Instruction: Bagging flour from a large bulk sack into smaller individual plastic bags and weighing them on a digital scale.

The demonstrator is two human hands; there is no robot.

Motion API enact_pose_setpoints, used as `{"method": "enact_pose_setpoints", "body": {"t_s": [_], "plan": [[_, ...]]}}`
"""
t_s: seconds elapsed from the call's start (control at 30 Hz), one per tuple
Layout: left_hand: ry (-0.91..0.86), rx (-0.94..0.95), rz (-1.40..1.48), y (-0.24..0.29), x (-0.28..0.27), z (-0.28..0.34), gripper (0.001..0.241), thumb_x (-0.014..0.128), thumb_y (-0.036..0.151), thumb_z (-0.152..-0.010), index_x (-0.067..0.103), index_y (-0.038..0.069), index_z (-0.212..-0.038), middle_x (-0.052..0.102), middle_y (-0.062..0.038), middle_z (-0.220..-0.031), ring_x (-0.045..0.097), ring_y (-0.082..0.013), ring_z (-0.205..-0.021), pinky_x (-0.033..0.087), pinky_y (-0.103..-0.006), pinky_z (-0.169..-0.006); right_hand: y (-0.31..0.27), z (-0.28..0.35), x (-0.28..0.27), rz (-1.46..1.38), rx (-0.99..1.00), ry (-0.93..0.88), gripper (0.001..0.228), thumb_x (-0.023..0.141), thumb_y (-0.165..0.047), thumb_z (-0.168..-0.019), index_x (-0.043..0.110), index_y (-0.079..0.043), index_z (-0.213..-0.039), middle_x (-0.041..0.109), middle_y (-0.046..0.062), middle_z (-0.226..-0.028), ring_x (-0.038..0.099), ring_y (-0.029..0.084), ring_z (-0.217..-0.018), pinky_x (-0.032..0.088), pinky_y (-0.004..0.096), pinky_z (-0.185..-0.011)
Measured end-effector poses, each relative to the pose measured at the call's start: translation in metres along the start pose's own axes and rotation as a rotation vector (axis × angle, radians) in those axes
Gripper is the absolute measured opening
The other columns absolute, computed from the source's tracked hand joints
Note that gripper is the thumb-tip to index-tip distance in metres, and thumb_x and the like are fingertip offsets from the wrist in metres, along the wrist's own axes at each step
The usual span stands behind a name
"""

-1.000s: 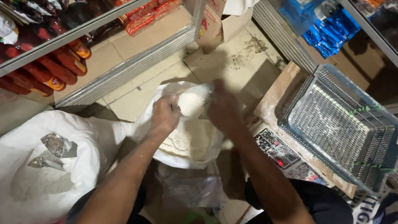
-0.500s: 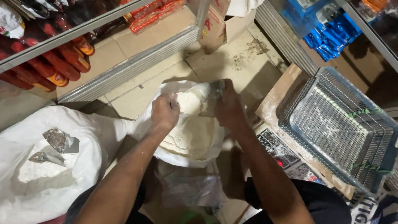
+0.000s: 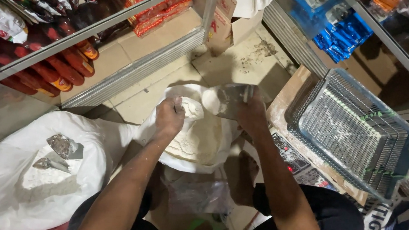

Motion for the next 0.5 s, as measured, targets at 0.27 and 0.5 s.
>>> {"method": "enact_pose_setpoints", "body": {"t_s": [0.27, 0.5], "plan": [[-0.004, -0.021, -0.032, -0.004, 0.002, -0.001, 0.031, 0.054, 0.026, -0.105, 0.068, 0.002, -0.091, 0.067, -0.019, -0.072, 0.073, -0.0382, -0.076, 0.056, -0.0489, -0.066, 0.199, -0.061, 0.122, 1.395, -0.473, -0.047, 0.032, 0.057, -0.019, -0.101, 0.068, -0.005, -0.127, 0.067, 0.016, -0.120, 0.067, 0.026, -0.098, 0.051, 0.044, -0.090], [-0.022, -0.041, -0.009, 0.002, -0.002, 0.004, 0.033, 0.051, 0.026, -0.108, 0.067, 0.002, -0.094, 0.066, -0.015, -0.073, 0.068, -0.0272, -0.071, 0.054, -0.0424, -0.067, 0.222, -0.039, 0.184, 1.003, -0.149, -0.387, 0.056, 0.070, -0.010, -0.089, 0.040, -0.025, -0.135, 0.053, 0.010, -0.122, 0.075, 0.036, -0.085, 0.058, 0.049, -0.070]]}}
Point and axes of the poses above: each hand's wrist, its own z-axis away from the middle knuckle, its own x-axis out of the palm, y = z × x, the point moved 9 cm from there along -z, towards the middle knuckle
